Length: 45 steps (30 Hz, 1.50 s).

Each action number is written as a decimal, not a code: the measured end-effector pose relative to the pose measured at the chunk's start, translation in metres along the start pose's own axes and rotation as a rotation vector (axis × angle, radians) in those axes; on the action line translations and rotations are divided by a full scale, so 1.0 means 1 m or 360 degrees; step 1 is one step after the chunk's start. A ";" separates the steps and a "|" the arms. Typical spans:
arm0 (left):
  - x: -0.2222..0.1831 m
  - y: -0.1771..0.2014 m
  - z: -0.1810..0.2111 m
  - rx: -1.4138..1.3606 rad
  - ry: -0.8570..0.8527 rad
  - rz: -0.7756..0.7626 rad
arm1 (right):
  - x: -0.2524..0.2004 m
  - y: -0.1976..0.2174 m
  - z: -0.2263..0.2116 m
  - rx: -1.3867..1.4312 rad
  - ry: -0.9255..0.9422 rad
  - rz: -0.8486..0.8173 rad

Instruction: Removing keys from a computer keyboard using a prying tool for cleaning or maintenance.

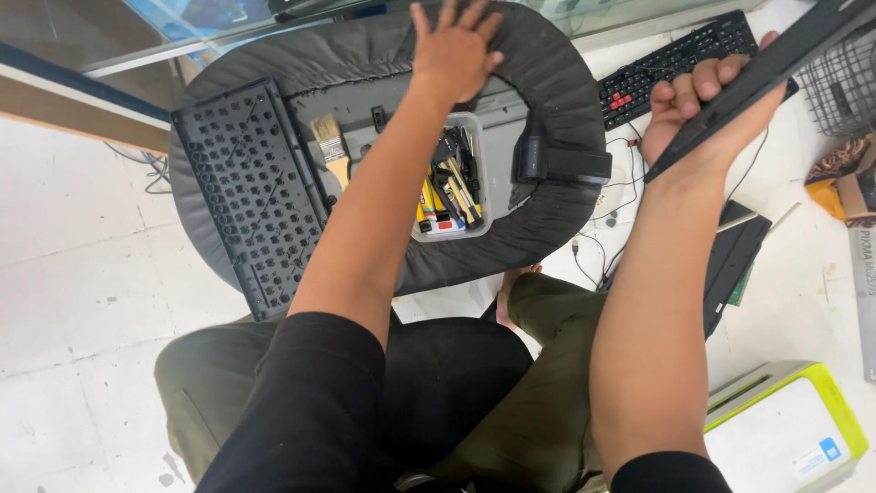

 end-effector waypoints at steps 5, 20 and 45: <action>-0.025 0.006 0.086 0.0120 -0.0463 -0.0326 | -0.003 -0.010 0.013 -0.0004 -0.0076 -0.0064; -0.031 0.026 -0.020 0.0061 0.0055 -0.0077 | -0.007 -0.007 0.006 -0.0055 -0.0051 0.0041; -0.203 0.023 -0.053 -0.0662 0.0550 0.0271 | -0.048 -0.030 -0.014 -0.0293 0.0242 0.0407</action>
Point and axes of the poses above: each hand's wrist, its own x-axis towards the middle knuckle, its own y-axis out of the back of the hand, z = x × y, the point moved 8 cm from there along x, towards the middle knuckle, and after that the axes turned 10 degrees about z, right-handed, at the moved point
